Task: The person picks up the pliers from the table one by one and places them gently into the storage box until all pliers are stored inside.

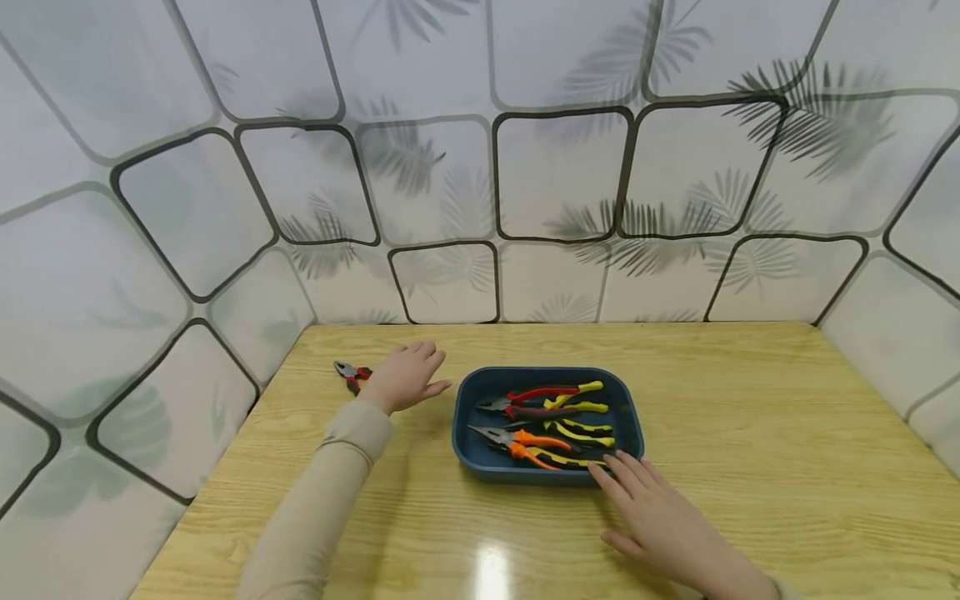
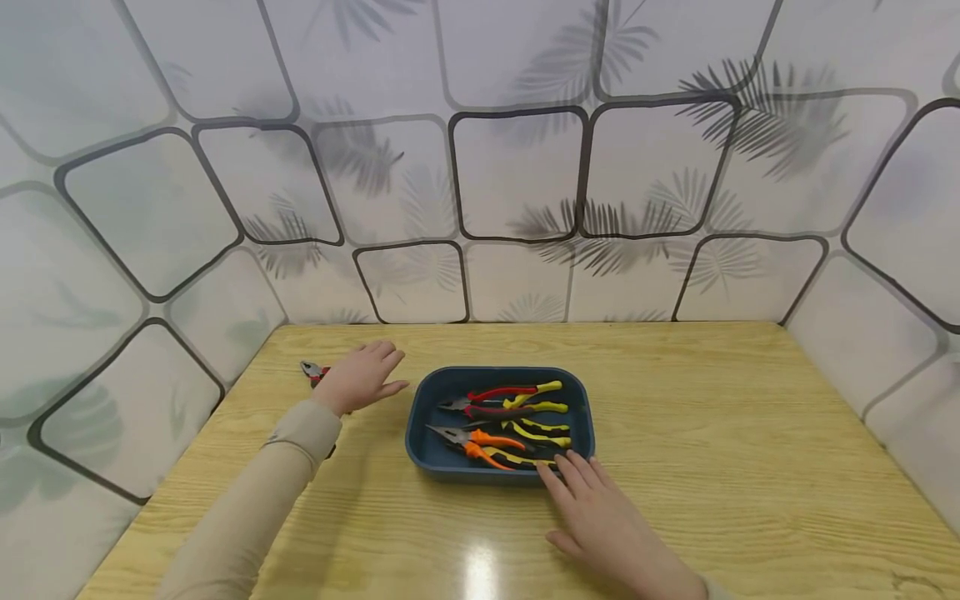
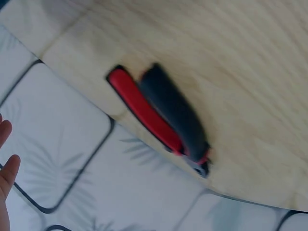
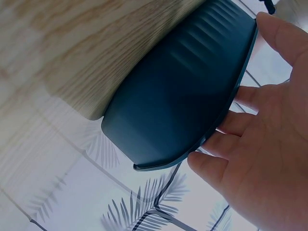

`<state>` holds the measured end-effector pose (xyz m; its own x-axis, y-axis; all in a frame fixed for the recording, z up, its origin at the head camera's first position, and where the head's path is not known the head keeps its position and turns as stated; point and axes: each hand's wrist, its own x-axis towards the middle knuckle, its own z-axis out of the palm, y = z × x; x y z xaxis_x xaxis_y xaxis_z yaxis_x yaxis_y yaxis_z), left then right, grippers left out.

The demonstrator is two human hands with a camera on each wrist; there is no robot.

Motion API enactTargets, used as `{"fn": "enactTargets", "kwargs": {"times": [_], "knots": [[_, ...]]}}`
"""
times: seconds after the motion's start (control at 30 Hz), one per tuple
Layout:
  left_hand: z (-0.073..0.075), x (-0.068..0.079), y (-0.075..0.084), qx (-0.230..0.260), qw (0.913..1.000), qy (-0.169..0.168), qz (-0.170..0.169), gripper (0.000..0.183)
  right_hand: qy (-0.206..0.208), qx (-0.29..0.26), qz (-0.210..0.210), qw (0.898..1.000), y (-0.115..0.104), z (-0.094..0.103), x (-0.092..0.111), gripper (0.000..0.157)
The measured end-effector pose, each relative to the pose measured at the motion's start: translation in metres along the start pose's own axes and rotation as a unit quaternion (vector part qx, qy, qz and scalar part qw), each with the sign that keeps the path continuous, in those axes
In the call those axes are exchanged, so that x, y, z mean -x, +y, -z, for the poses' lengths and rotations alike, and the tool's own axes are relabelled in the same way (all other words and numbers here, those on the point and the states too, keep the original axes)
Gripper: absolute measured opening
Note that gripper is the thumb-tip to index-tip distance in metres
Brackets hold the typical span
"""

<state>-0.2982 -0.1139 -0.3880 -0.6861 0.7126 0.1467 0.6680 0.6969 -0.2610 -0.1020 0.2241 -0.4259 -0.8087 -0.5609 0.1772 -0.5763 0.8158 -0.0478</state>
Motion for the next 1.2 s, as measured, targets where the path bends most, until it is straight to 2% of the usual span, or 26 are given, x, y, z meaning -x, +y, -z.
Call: {"fn": "enactTargets", "kwargs": {"times": [0.2, 0.47, 0.63, 0.73, 0.83, 1.0, 1.2], "knots": [[-0.012, 0.022, -0.017, -0.012, 0.9998, -0.009, 0.012, 0.034, 0.01, 0.003, 0.005, 1.0, 0.0, -0.001, 0.0, 0.073], [-0.027, 0.045, -0.033, -0.056, 0.9979, -0.023, 0.021, 0.036, 0.016, 0.013, 0.009, 1.0, 0.001, -0.001, 0.0, 0.073], [-0.031, 0.056, -0.04, -0.053, 0.9942, -0.08, 0.048, 0.051, 0.012, 0.011, 0.007, 1.0, 0.0, 0.0, 0.0, 0.073], [-0.033, 0.06, -0.043, -0.047, 0.9888, -0.122, 0.072, 0.062, 0.009, 0.007, 0.005, 1.0, 0.0, 0.0, 0.0, 0.073], [-0.037, 0.064, -0.045, -0.038, 0.984, -0.147, 0.093, 0.068, 0.01, 0.007, 0.006, 1.0, 0.0, 0.0, 0.0, 0.073], [-0.04, 0.068, -0.046, -0.022, 0.9754, -0.184, 0.119, 0.068, 0.016, 0.011, 0.01, 1.0, 0.0, 0.0, 0.0, 0.073], [-0.033, 0.065, -0.041, -0.005, 0.9683, -0.212, 0.131, 0.063, 0.015, 0.012, 0.009, 1.0, 0.0, 0.0, -0.001, 0.073]]}}
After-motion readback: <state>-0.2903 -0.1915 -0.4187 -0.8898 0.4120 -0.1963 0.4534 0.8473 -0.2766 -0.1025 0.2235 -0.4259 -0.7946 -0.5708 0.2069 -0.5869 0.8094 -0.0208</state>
